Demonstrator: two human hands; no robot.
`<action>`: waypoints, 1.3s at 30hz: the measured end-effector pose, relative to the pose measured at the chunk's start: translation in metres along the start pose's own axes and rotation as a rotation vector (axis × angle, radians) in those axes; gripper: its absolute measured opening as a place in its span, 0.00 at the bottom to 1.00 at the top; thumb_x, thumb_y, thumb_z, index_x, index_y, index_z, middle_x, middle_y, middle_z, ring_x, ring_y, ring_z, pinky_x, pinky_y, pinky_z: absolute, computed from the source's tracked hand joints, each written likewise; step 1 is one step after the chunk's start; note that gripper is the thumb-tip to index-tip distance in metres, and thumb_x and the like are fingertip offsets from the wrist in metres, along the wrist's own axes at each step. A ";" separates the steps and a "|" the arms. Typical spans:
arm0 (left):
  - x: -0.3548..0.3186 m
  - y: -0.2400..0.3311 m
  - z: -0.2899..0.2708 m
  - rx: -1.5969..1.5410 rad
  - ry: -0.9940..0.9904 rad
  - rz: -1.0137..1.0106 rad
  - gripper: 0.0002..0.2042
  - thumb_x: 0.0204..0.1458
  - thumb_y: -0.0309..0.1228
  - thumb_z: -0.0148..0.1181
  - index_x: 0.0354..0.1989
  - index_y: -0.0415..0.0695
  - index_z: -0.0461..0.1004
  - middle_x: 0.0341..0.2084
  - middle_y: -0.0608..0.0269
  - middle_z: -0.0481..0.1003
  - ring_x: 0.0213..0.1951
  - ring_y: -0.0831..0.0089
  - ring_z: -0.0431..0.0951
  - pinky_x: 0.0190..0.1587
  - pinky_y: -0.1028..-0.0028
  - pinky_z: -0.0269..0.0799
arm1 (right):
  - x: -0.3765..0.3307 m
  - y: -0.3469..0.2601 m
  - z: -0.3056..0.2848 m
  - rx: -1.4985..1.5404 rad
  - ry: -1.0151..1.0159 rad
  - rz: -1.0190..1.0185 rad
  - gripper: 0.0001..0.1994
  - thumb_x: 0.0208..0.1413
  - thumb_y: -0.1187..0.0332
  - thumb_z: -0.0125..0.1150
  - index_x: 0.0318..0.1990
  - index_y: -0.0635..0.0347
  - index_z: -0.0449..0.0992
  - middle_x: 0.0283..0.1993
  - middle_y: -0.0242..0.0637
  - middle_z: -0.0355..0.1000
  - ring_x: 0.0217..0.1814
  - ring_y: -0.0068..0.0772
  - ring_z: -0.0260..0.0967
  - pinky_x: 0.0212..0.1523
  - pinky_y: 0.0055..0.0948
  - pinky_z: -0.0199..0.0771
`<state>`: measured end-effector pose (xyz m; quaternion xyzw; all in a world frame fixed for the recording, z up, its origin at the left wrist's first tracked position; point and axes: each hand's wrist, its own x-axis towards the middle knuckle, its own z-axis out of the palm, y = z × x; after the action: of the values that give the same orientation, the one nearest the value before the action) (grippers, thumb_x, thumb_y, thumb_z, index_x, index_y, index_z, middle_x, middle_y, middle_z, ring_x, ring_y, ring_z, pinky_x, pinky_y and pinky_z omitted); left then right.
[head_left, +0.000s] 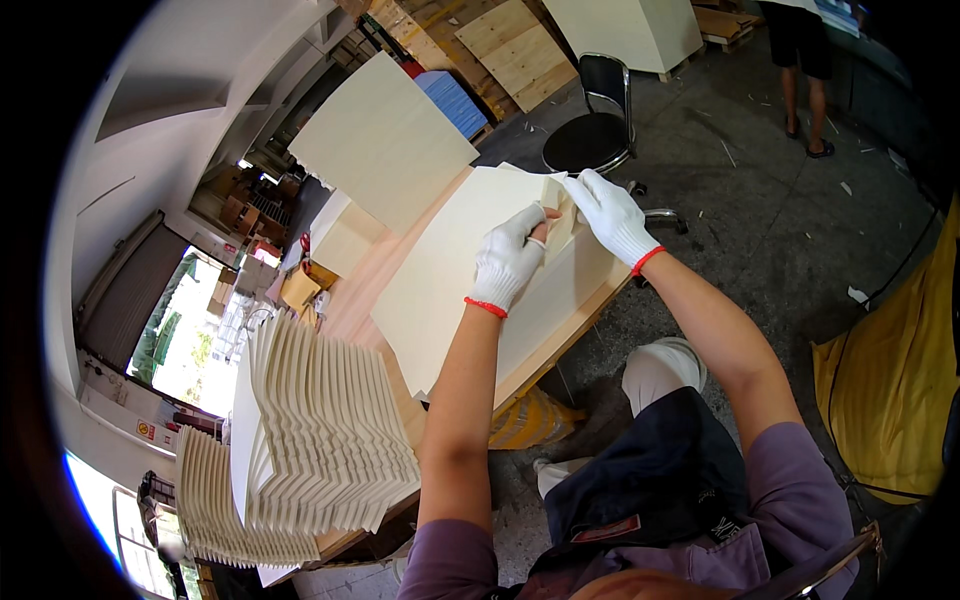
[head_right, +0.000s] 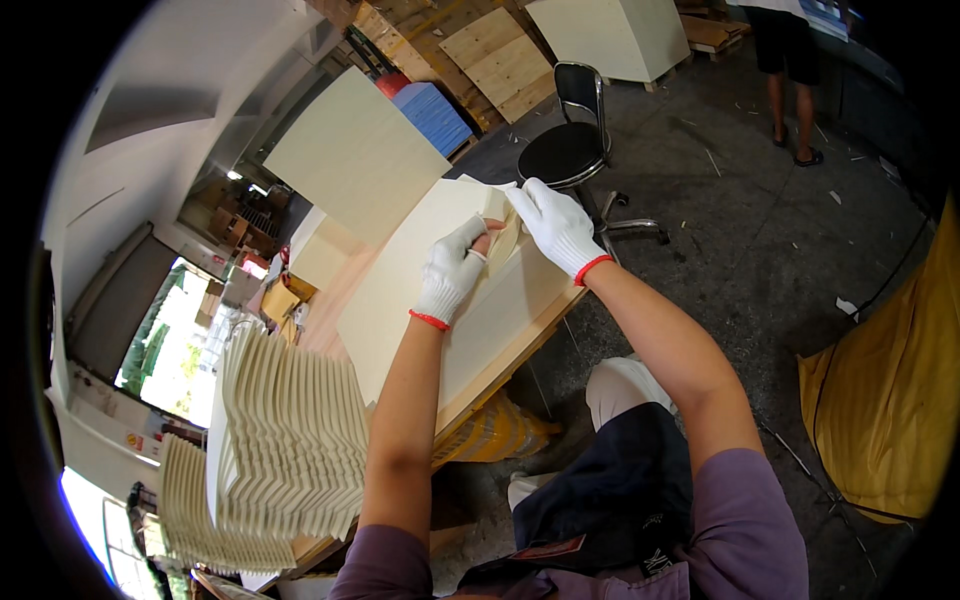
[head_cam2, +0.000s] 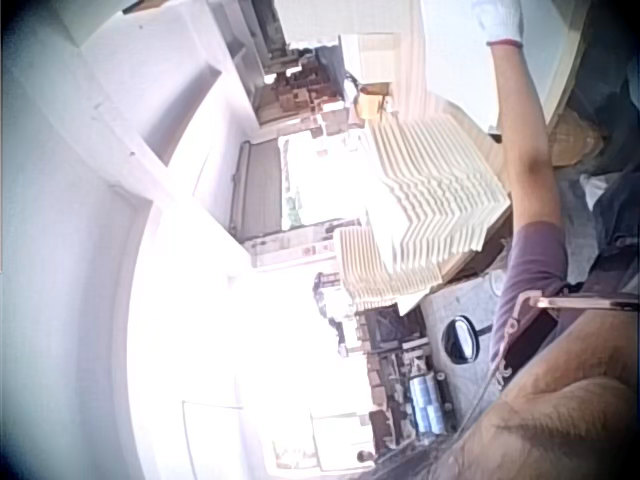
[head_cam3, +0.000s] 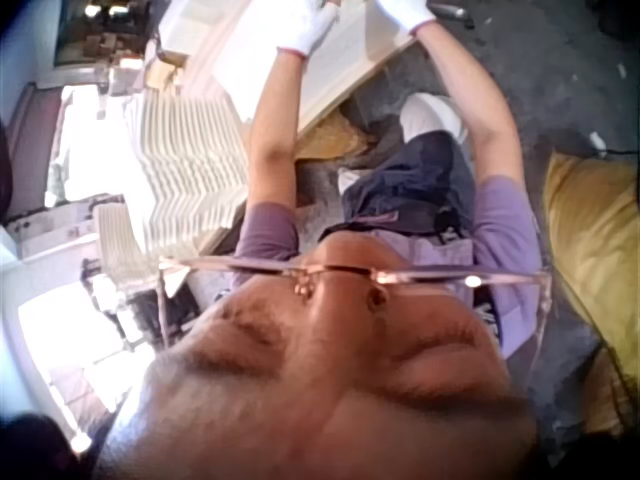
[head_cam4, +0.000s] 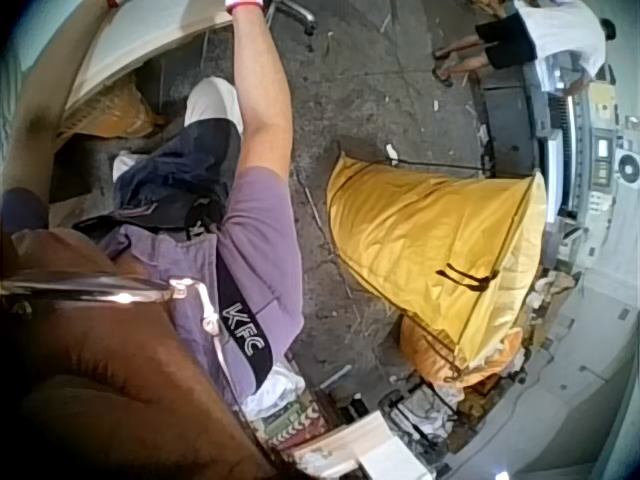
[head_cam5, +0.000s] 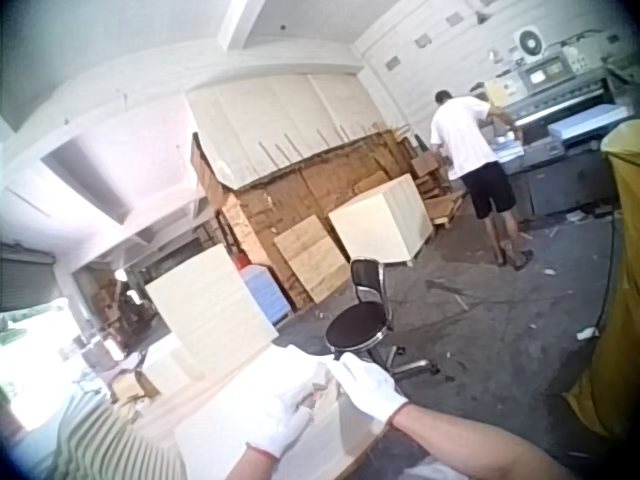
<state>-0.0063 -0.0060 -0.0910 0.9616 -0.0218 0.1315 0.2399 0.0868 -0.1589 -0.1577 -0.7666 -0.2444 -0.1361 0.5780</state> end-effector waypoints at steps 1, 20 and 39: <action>0.000 0.002 0.000 0.026 -0.014 -0.010 0.13 0.56 0.36 0.61 0.49 0.53 0.78 0.37 0.51 0.81 0.39 0.57 0.81 0.44 0.66 0.74 | 0.000 0.002 0.001 -0.005 0.005 -0.002 0.23 0.68 0.46 0.43 0.35 0.61 0.66 0.27 0.47 0.67 0.33 0.49 0.69 0.37 0.43 0.65; -0.012 -0.004 0.007 0.184 0.164 0.280 0.21 0.49 0.27 0.60 0.54 0.56 0.77 0.44 0.53 0.80 0.44 0.52 0.80 0.47 0.64 0.77 | -0.002 -0.017 -0.040 -0.271 -0.021 0.016 0.21 0.67 0.47 0.42 0.40 0.55 0.73 0.35 0.45 0.75 0.40 0.50 0.74 0.38 0.45 0.69; 0.012 -0.014 0.011 0.073 0.058 0.049 0.14 0.55 0.35 0.59 0.51 0.56 0.79 0.42 0.52 0.81 0.46 0.55 0.80 0.49 0.62 0.74 | 0.010 -0.006 -0.017 0.014 -0.174 -0.052 0.23 0.64 0.44 0.46 0.43 0.55 0.77 0.32 0.44 0.75 0.36 0.47 0.74 0.39 0.41 0.70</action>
<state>0.0095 0.0016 -0.1031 0.9646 -0.0334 0.1660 0.2022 0.0929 -0.1712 -0.1429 -0.7648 -0.3144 -0.0821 0.5563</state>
